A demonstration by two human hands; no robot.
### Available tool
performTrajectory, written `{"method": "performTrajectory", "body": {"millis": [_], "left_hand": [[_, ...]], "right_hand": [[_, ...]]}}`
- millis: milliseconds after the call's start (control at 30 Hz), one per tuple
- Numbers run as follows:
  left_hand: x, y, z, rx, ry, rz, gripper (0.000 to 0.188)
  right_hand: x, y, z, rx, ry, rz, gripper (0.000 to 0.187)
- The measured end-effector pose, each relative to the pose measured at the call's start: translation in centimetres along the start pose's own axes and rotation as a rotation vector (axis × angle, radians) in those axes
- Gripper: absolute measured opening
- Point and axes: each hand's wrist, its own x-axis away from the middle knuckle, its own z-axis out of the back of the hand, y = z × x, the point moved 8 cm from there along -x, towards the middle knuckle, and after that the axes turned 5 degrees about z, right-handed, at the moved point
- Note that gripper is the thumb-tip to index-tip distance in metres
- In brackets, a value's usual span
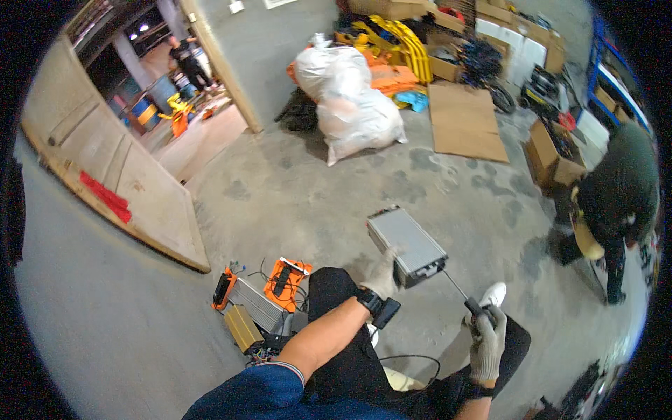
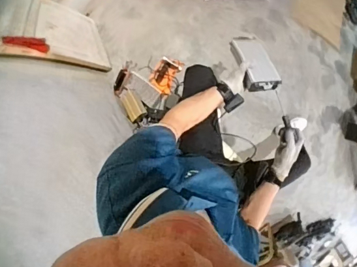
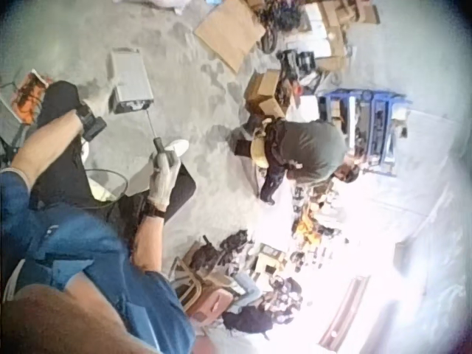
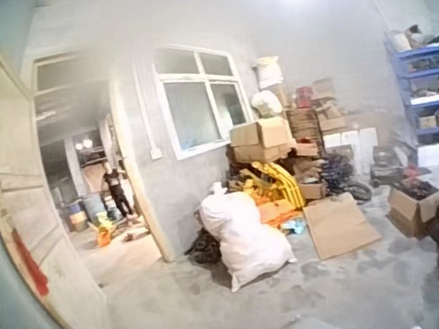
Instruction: The recorder is using a screwdriver to remove screws from a metal electronic housing or controller unit while holding it in their gloved hands.
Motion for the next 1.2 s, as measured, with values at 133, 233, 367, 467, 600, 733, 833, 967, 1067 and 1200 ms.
{"method": "performTrajectory", "body": {"millis": [133, 233, 367, 467, 600, 733, 833, 967, 1067, 1200], "left_hand": [[1.6, 2.8, 0.7, -0.250, 0.076, 0.002, 0.066], [-0.2, 3.7, 1.2, -0.180, -0.079, -0.055, 0.080], [1.4, 2.2, -2.4, -0.201, -0.026, -0.027, 0.083], [1.3, 2.1, -1.6, -0.205, 0.033, -0.043, 0.083], [1.8, 2.0, -1.1, -0.193, 0.062, -0.037, 0.082], [2.5, 1.9, -1.6, -0.226, 0.088, -0.059, 0.080], [2.7, 1.9, -1.9, -0.241, 0.090, -0.059, 0.079], [2.6, 2.2, -2.2, -0.284, -0.015, -0.054, 0.078], [2.4, 1.6, -3.0, -0.288, -0.066, -0.076, 0.079], [2.1, 2.6, -1.9, -0.275, 0.025, -0.068, 0.082]], "right_hand": [[0.0, -0.6, -1.6, 0.345, -0.021, -0.184, 0.040], [-1.5, 1.0, -2.1, 0.219, -0.013, -0.043, 0.029], [-0.6, 0.9, 0.4, 0.237, 0.071, -0.010, 0.036], [0.3, -0.5, -0.8, 0.168, 0.145, -0.111, 0.035], [0.4, 0.9, -0.1, 0.137, 0.026, -0.246, 0.035], [0.6, -0.9, 0.4, 0.436, 0.094, 0.035, 0.034], [0.6, 0.1, -1.2, 0.141, 0.159, 0.005, 0.035], [-0.2, 1.3, -2.0, 0.118, 0.030, -0.173, 0.040], [-1.3, 0.6, 1.5, 0.711, 0.251, 0.159, 0.034], [-1.3, 0.8, 3.1, 0.415, 0.261, 0.005, 0.036]]}}
